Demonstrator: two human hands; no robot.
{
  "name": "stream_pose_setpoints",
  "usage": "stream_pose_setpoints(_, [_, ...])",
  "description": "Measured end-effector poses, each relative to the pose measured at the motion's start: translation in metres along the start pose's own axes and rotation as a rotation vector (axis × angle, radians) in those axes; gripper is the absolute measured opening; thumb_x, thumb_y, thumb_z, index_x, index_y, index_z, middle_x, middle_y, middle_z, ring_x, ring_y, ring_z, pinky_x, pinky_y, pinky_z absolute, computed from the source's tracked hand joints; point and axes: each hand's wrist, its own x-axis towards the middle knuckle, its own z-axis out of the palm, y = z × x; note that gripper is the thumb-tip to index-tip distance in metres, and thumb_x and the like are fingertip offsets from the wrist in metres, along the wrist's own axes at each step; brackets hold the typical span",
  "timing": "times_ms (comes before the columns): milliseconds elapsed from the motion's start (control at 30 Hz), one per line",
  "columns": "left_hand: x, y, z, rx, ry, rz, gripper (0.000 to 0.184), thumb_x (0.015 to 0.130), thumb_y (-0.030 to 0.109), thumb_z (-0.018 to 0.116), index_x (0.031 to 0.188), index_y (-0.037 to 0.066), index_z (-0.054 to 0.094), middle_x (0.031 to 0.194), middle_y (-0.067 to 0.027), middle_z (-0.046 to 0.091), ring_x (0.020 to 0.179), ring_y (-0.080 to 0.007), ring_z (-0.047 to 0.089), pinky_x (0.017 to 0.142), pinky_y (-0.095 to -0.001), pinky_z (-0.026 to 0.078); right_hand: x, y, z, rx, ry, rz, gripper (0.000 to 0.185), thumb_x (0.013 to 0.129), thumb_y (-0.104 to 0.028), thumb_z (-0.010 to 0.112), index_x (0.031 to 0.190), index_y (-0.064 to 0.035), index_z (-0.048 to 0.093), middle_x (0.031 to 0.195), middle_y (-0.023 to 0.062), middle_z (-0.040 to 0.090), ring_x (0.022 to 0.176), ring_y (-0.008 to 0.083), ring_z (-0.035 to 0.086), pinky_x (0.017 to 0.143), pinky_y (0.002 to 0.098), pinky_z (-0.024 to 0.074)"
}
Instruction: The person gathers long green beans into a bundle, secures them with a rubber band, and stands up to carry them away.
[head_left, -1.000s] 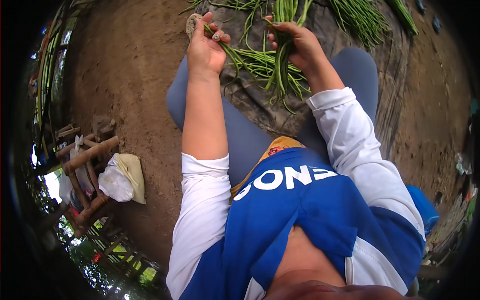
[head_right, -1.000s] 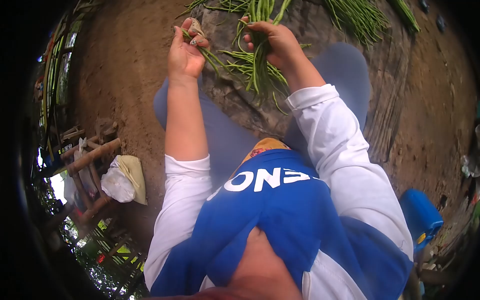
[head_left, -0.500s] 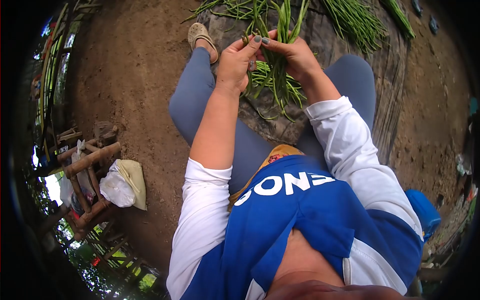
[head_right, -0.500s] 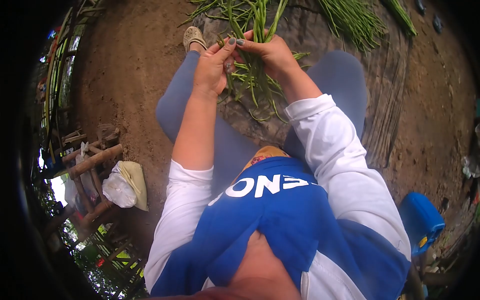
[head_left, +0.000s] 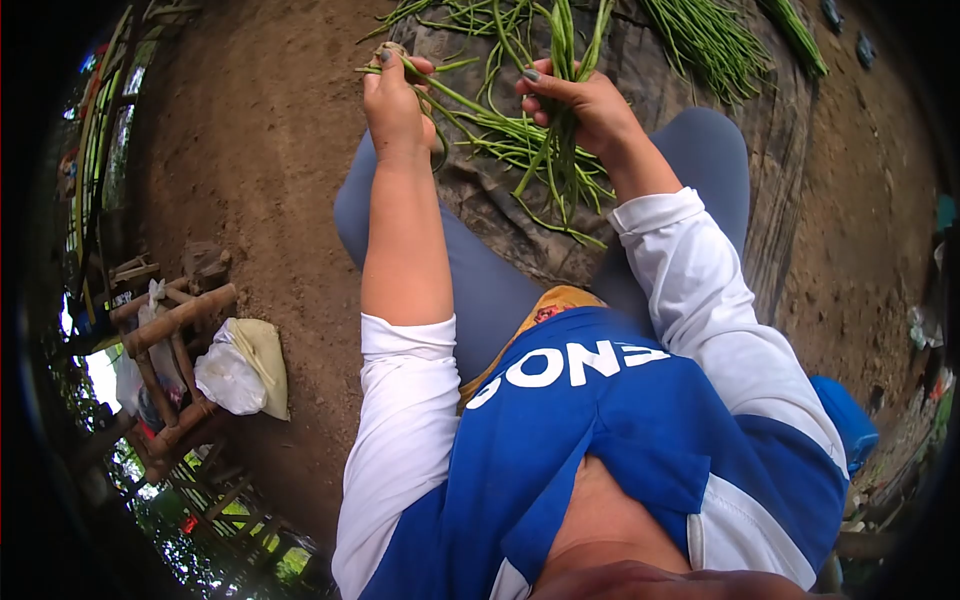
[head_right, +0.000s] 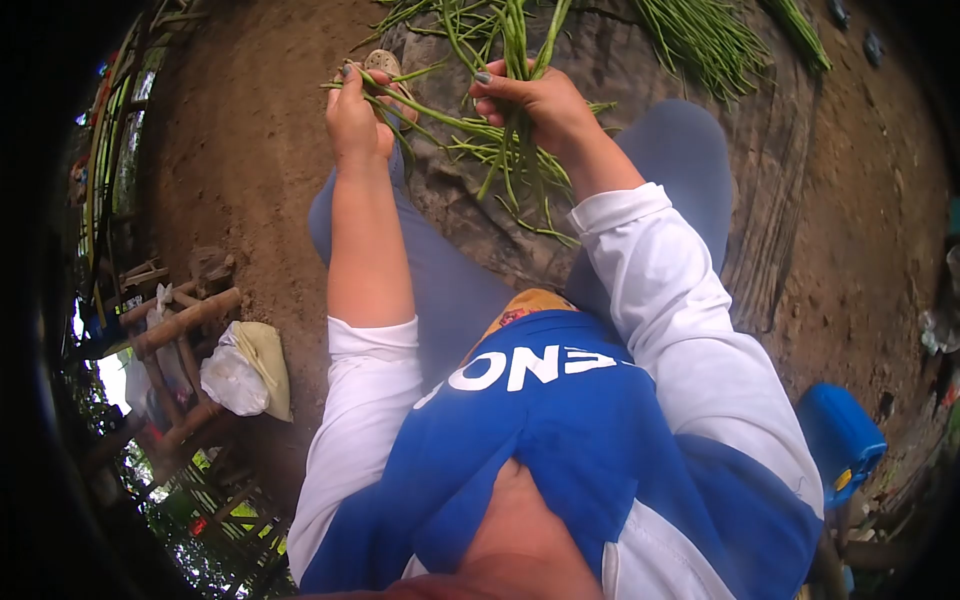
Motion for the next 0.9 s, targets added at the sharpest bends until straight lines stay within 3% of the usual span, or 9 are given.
stream_pose_setpoints(167, [0.005, -0.015, 0.008, 0.016, -0.102, 0.086, 0.026, 0.102, 0.029, 0.043, 0.094, 0.006, 0.050, 0.081, -0.0063, 0.062, 0.071, -0.0118, 0.048, 0.083, -0.0280, 0.040, -0.001, 0.008, 0.002, -0.056, -0.058, 0.080, 0.025, 0.086, -0.010, 0.069, 0.107, -0.0017, 0.058, 0.093, 0.0122, 0.067, 0.075, 0.0168, 0.066, 0.062, 0.0273, 0.0543])
stream_pose_setpoints(200, [0.005, -0.014, 0.011, 0.000, -0.128, 0.136, 0.024, 0.102, 0.027, 0.044, 0.092, 0.007, 0.050, 0.079, -0.0061, 0.061, 0.069, -0.0119, 0.047, 0.079, -0.0284, 0.043, -0.001, 0.009, 0.003, -0.073, -0.063, 0.086, 0.025, 0.086, -0.010, 0.069, 0.107, -0.0016, 0.058, 0.093, 0.0120, 0.067, 0.075, 0.0166, 0.066, 0.062, 0.0274, 0.0543])
stream_pose_setpoints(300, [-0.003, -0.007, 0.011, -0.259, -0.151, -0.071, 0.025, 0.099, 0.031, 0.052, 0.099, 0.006, 0.052, 0.078, -0.0032, 0.060, 0.067, -0.0105, 0.048, 0.066, -0.0281, 0.044, -0.001, 0.011, 0.004, -0.115, -0.075, 0.101, 0.025, 0.086, -0.011, 0.070, 0.106, -0.0013, 0.058, 0.093, 0.0114, 0.067, 0.074, 0.0162, 0.066, 0.062, 0.0276, 0.0545])
stream_pose_setpoints(400, [-0.010, 0.002, 0.010, -0.184, -0.258, -0.202, 0.032, 0.091, 0.035, 0.065, 0.103, 0.007, 0.056, 0.077, -0.0019, 0.061, 0.067, -0.0081, 0.048, 0.056, -0.0243, 0.040, -0.003, 0.013, 0.006, -0.143, -0.097, 0.113, 0.025, 0.085, -0.012, 0.071, 0.105, -0.0012, 0.059, 0.093, 0.0105, 0.068, 0.074, 0.0163, 0.066, 0.063, 0.0279, 0.0548])
stream_pose_setpoints(500, [-0.011, -0.002, 0.012, 0.014, -0.184, -0.208, 0.033, 0.085, 0.035, 0.072, 0.099, 0.006, 0.063, 0.078, 0.0028, 0.060, 0.062, -0.0060, 0.045, 0.051, -0.0212, 0.034, -0.006, 0.013, 0.011, -0.139, -0.098, 0.104, 0.025, 0.085, -0.013, 0.071, 0.104, -0.0012, 0.060, 0.093, 0.0094, 0.068, 0.073, 0.0163, 0.065, 0.063, 0.0280, 0.0547])
stream_pose_setpoints(733, [-0.042, 0.000, 0.023, 0.069, -0.417, -0.382, 0.024, 0.087, 0.031, 0.071, 0.093, 0.008, 0.066, 0.073, 0.0037, 0.059, 0.059, -0.0059, 0.049, 0.049, -0.0197, 0.037, 0.002, 0.015, 0.001, -0.138, -0.100, 0.000, 0.024, 0.084, -0.015, 0.073, 0.102, -0.0012, 0.063, 0.089, 0.0070, 0.067, 0.074, 0.0139, 0.064, 0.067, 0.0284, 0.0532])
stream_pose_setpoints(833, [-0.046, -0.006, 0.033, 0.065, -0.261, -0.220, 0.025, 0.092, 0.033, 0.065, 0.090, 0.008, 0.062, 0.075, 0.0024, 0.059, 0.060, -0.0068, 0.050, 0.051, -0.0201, 0.039, 0.001, 0.016, 0.003, -0.262, -0.110, -0.054, 0.027, 0.084, -0.017, 0.073, 0.103, -0.0007, 0.064, 0.086, 0.0053, 0.067, 0.075, 0.0130, 0.063, 0.067, 0.0276, 0.0519])
stream_pose_setpoints(867, [-0.031, -0.019, 0.021, 0.174, -0.235, -0.144, 0.032, 0.095, 0.038, 0.059, 0.087, 0.007, 0.057, 0.074, -0.0001, 0.059, 0.061, -0.0102, 0.053, 0.054, -0.0246, 0.044, -0.001, 0.014, 0.005, -0.318, -0.105, -0.074, 0.028, 0.084, -0.018, 0.073, 0.104, -0.0005, 0.065, 0.085, 0.0046, 0.067, 0.075, 0.0129, 0.063, 0.067, 0.0272, 0.0514])
stream_pose_setpoints(900, [-0.029, -0.014, 0.019, 0.061, -0.185, -0.166, 0.035, 0.095, 0.040, 0.058, 0.088, 0.006, 0.056, 0.072, 0.0003, 0.057, 0.061, -0.0110, 0.052, 0.055, -0.0266, 0.044, -0.002, 0.012, 0.006, -0.364, -0.075, -0.086, 0.028, 0.085, -0.020, 0.073, 0.103, -0.0009, 0.065, 0.082, 0.0030, 0.065, 0.072, 0.0114, 0.061, 0.064, 0.0258, 0.0494])
